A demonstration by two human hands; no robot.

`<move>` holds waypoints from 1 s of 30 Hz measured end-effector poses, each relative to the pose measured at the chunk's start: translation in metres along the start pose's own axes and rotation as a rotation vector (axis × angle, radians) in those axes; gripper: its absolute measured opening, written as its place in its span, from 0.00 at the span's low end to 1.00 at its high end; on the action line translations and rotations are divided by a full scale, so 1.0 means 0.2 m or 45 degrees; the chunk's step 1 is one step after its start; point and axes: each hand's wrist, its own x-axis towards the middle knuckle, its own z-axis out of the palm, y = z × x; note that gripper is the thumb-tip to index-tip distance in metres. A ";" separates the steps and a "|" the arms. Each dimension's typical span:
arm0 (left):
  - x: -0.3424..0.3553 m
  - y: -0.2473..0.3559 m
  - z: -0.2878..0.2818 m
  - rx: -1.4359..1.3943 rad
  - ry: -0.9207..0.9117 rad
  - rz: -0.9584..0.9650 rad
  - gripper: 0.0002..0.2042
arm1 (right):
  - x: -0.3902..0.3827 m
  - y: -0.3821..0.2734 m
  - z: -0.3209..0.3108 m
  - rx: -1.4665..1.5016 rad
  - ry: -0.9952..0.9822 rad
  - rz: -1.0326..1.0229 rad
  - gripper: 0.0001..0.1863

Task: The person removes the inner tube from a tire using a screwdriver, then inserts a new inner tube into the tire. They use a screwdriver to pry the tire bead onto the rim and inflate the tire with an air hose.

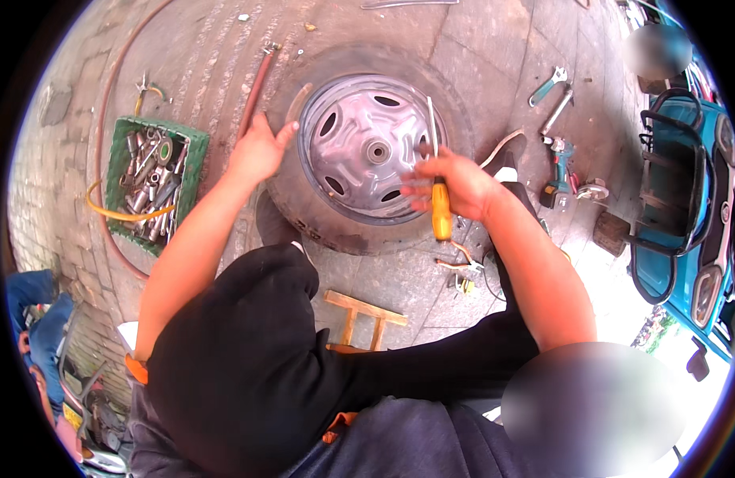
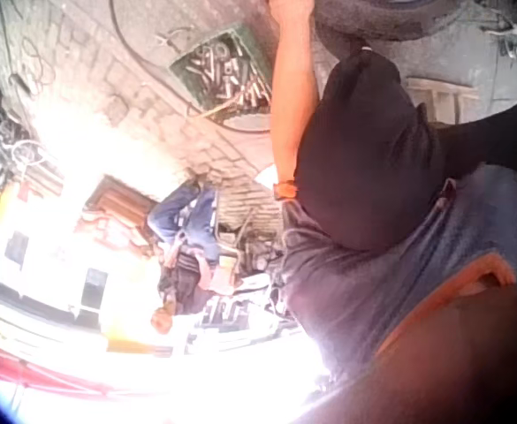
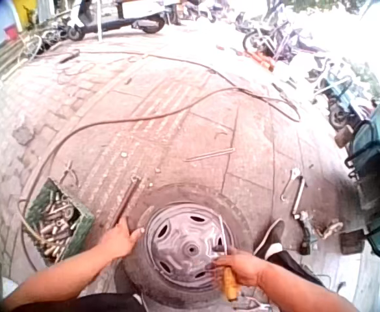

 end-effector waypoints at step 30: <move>0.08 0.15 -0.09 0.116 -0.197 -0.117 0.39 | -0.21 -0.22 -0.38 -2.425 0.470 -0.077 0.19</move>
